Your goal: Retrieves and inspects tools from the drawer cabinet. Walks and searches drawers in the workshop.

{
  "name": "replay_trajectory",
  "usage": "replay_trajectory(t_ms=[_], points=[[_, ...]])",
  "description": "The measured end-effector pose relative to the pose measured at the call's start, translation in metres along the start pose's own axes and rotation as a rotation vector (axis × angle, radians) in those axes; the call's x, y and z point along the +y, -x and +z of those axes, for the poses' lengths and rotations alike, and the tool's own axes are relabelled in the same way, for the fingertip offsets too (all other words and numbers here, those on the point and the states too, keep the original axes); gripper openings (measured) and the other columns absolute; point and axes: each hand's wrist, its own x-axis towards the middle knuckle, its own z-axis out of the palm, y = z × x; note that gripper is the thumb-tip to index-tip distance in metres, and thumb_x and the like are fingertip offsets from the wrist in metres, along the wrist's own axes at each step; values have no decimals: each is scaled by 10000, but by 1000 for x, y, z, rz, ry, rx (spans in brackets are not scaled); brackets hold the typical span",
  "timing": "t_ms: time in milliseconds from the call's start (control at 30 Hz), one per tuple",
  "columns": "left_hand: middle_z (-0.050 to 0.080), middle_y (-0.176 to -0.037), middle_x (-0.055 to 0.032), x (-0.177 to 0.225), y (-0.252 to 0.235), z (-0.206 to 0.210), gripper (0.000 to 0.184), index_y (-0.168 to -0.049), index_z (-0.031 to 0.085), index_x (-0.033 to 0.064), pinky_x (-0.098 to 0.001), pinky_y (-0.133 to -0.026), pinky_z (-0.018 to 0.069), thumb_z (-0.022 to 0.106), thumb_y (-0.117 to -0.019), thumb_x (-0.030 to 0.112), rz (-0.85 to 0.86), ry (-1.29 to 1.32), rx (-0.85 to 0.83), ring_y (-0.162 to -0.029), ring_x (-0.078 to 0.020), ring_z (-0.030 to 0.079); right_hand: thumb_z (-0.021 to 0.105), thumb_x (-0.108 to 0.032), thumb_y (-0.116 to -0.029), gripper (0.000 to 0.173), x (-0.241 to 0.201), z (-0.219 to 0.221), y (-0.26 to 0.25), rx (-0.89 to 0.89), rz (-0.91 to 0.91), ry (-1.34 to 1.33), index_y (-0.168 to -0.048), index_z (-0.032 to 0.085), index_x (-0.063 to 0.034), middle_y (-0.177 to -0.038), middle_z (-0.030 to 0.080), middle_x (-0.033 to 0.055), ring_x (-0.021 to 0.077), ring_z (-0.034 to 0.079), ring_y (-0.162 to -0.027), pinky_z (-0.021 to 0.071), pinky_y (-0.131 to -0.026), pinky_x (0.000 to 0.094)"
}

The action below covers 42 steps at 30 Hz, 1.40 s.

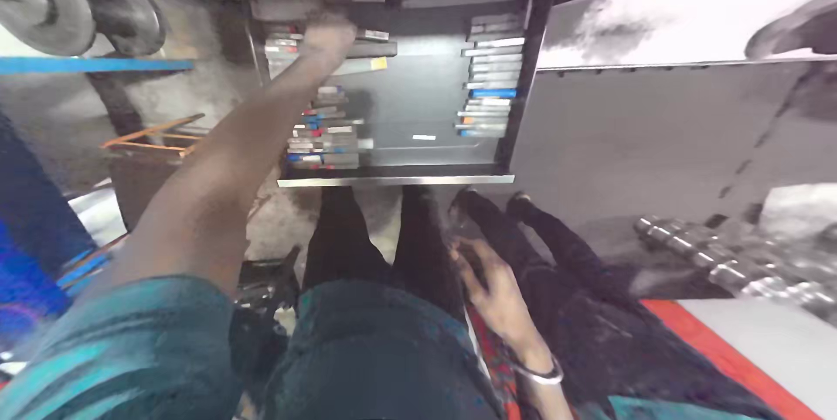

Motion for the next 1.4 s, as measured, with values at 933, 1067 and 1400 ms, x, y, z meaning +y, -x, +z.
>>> replay_trajectory(t_ms=[933,1067,1400], points=[[556,-768,25,87,406,-149,512,-1337,582,-3,-179,-568,460,412,-1099,417,917,1401,517,-616,7,485,111,-502,-1102,565,-306,-174,104,534,-1163,-1101,-905,529,-177,-676,556,-18,150,629,-624,614,-688,372],[589,-831,75,70,416,-169,482,-1333,588,85,-130,-580,442,438,-1077,464,1045,1461,565,-640,66,483,436,-496,-1068,371,-320,-164,140,507,-1266,-955,-966,612,-187,-824,641,-12,162,675,-767,613,-765,363],[663,-1039,123,42,441,-196,380,-1364,568,215,-80,-741,513,416,-1092,434,1234,1315,848,-848,109,606,779,-236,-927,315,-310,-72,163,478,-1171,-590,-1169,700,-52,-1113,680,8,12,628,-834,546,-683,158]])
